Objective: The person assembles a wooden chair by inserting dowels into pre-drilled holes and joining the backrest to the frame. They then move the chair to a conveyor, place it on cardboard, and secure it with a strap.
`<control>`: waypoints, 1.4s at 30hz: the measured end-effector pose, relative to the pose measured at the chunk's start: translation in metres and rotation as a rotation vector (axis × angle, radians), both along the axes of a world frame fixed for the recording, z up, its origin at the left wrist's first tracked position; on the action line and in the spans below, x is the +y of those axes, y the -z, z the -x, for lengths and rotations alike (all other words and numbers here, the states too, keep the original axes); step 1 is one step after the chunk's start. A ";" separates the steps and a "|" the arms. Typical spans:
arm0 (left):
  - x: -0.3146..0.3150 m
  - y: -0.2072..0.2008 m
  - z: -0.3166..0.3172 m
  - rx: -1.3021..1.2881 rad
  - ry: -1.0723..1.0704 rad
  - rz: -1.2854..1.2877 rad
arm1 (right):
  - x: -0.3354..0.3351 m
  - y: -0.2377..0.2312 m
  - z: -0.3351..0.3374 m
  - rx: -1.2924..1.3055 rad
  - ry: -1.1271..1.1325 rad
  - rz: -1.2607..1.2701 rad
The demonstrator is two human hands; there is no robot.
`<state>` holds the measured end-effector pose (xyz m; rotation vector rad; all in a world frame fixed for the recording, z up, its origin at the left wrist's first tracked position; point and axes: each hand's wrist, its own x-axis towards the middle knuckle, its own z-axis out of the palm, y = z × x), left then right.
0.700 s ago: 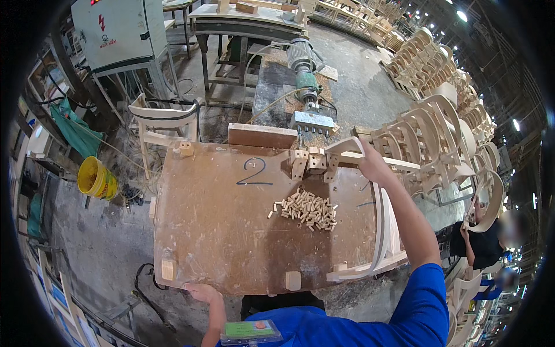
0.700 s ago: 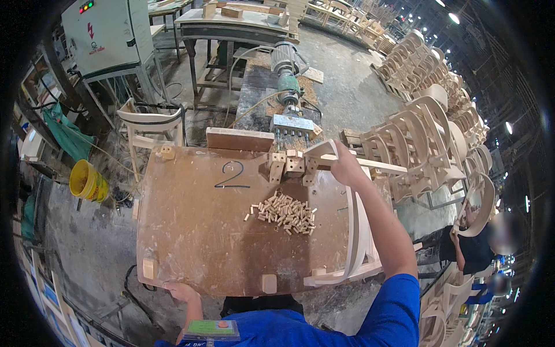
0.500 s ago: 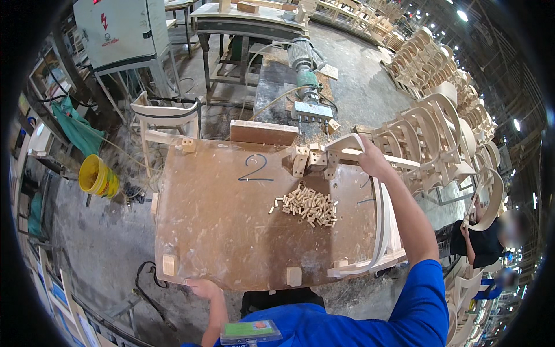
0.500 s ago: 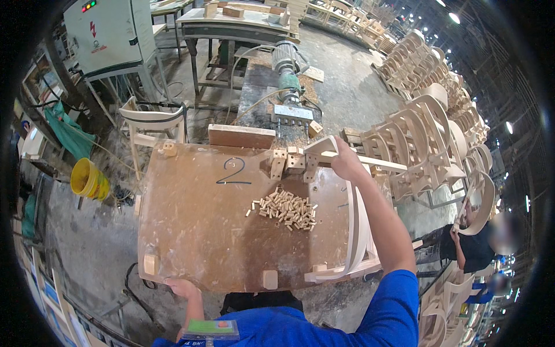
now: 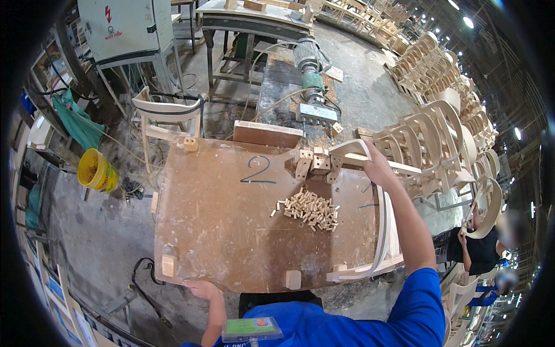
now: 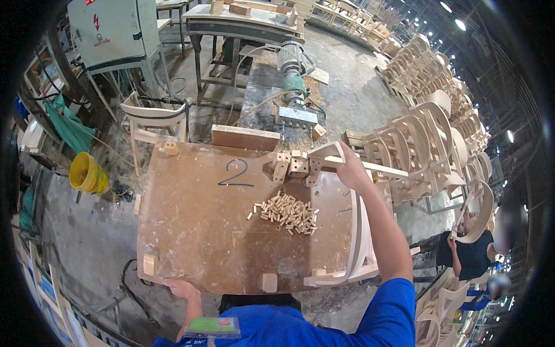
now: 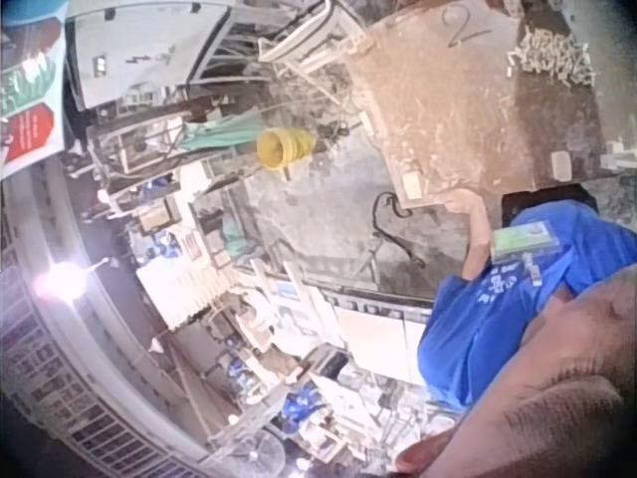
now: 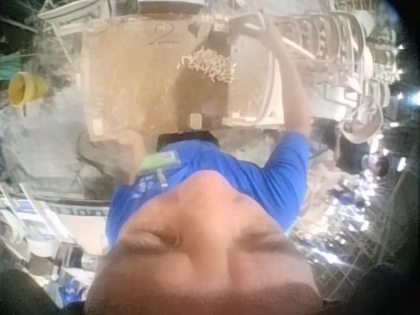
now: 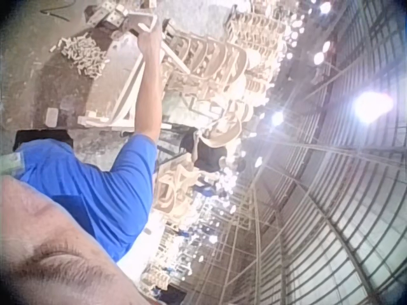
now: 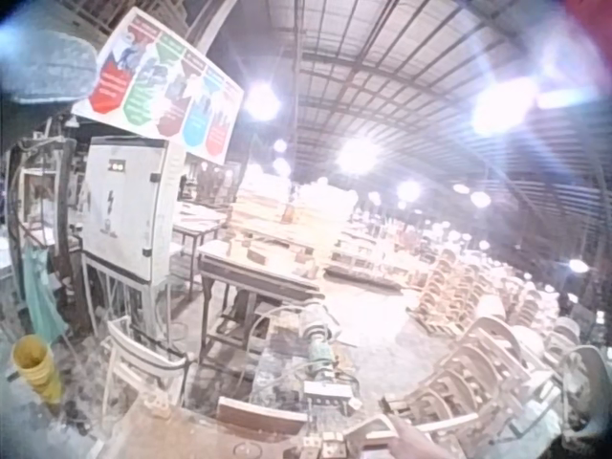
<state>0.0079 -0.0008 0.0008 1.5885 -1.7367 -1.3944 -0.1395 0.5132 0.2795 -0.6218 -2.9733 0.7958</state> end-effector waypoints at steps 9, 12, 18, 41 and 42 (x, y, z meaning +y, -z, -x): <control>0.024 -0.030 0.008 0.059 0.069 -0.010 | 0.057 0.034 -0.132 0.158 0.343 0.136; 0.002 -0.038 -0.009 -0.072 0.114 0.053 | 0.017 0.057 -0.179 0.176 0.586 0.772; 0.014 -0.056 -0.035 -0.203 0.541 -0.013 | 0.050 0.097 -0.247 0.210 0.406 1.091; 0.414 -0.214 -0.087 0.497 1.332 -0.160 | 0.256 0.209 -0.318 0.215 0.528 0.994; 0.414 -0.212 -0.087 0.500 1.320 -0.229 | 0.260 0.207 -0.313 0.233 0.499 0.991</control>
